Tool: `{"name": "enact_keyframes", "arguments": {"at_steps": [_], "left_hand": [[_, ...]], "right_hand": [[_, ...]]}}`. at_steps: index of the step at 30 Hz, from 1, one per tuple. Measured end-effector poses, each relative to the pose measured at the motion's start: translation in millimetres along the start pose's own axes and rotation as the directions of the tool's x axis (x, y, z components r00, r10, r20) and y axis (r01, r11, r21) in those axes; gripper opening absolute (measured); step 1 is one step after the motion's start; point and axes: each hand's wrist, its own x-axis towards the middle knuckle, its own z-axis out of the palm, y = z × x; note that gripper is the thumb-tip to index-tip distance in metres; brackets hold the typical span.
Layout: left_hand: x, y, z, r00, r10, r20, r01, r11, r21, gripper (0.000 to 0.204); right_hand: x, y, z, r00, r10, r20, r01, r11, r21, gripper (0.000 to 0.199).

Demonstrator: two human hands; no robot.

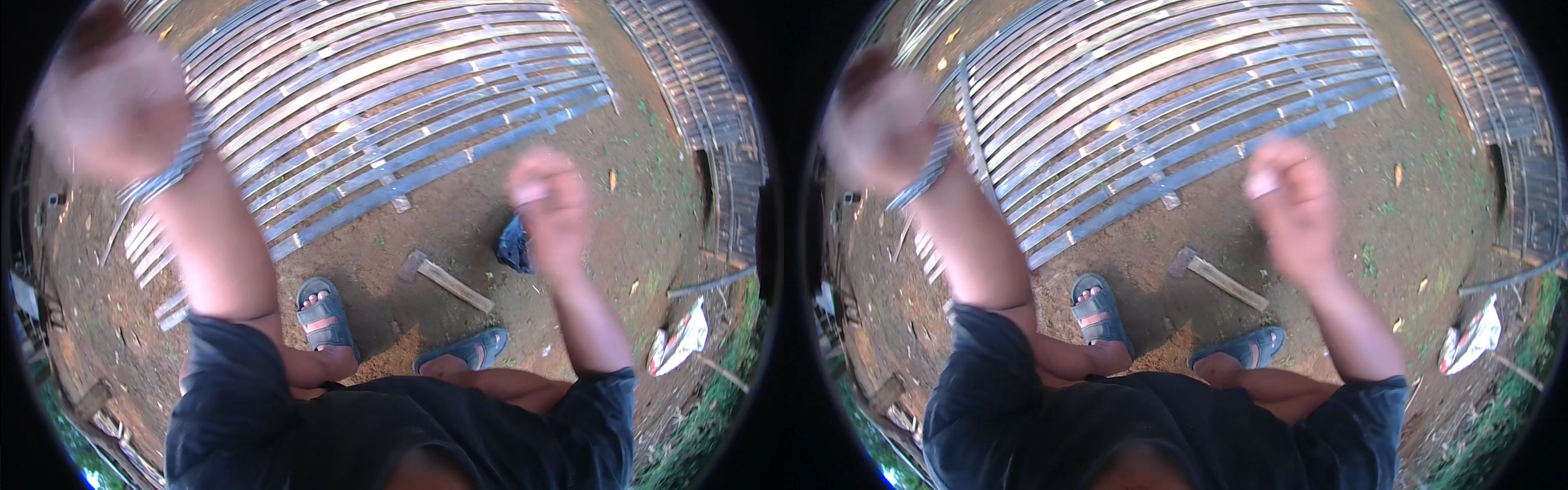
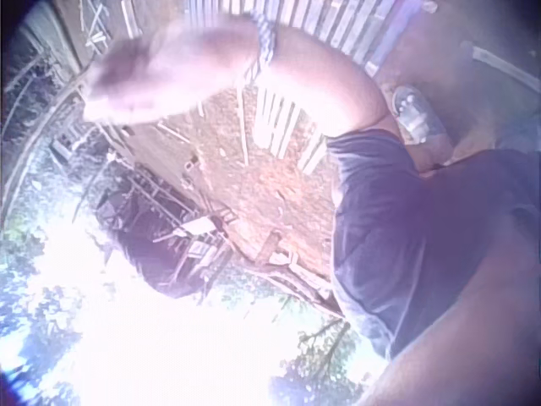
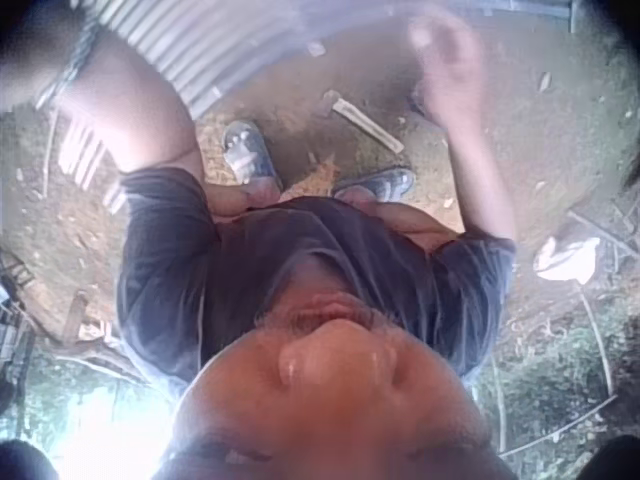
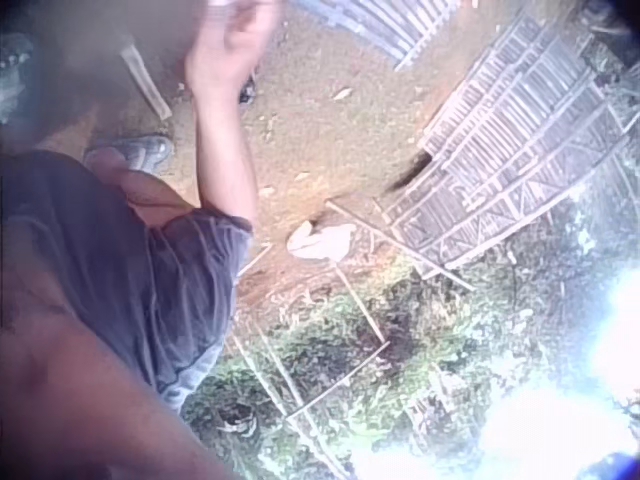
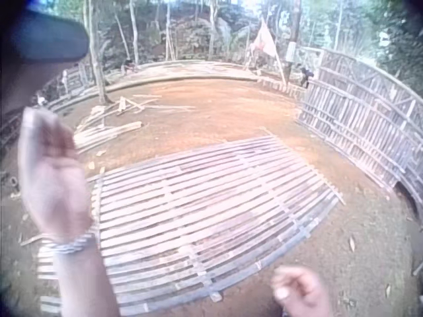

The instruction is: The person hammers nails into a metal grate structure using a hammer. They repeatedly pick up nails from a black plastic bag and drive them into the metal frame to secure it. The task involves repetitive striking and positioning of the nails.

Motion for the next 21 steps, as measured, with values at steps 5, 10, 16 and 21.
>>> {"name": "enact_keyframes", "arguments": {"at_steps": [5, 10, 16, 21], "left_hand": [[-180.7, -104.6, -43.2, 0.795, -0.448, -0.409, 0.595, 0.709, 0.379, 0.019], [-284.1, -141.5, -124.0, 0.585, -0.751, -0.308, 0.551, 0.089, 0.83, 0.021], [-315.1, -171.3, -139.6, 0.584, -0.788, -0.194, 0.355, 0.033, 0.934, 0.023], [-319.9, -175.5, -146.2, 0.557, -0.817, -0.148, 0.311, 0.04, 0.95, 0.022]], "right_hand": [[-102.4, 184.2, 23.9, 0.894, 0.232, 0.384, 0.117, 0.705, -0.699, 0.038], [-173.3, 231.2, 22.0, 0.832, 0.462, 0.307, -0.006, 0.561, -0.828, 0.045], [-189.6, 247.3, 9.4, 0.843, 0.453, 0.29, 0.029, 0.5, -0.865, 0.048], [-180.7, 229.8, 12.7, 0.787, 0.575, 0.223, -0.185, 0.565, -0.804, 0.054]]}}
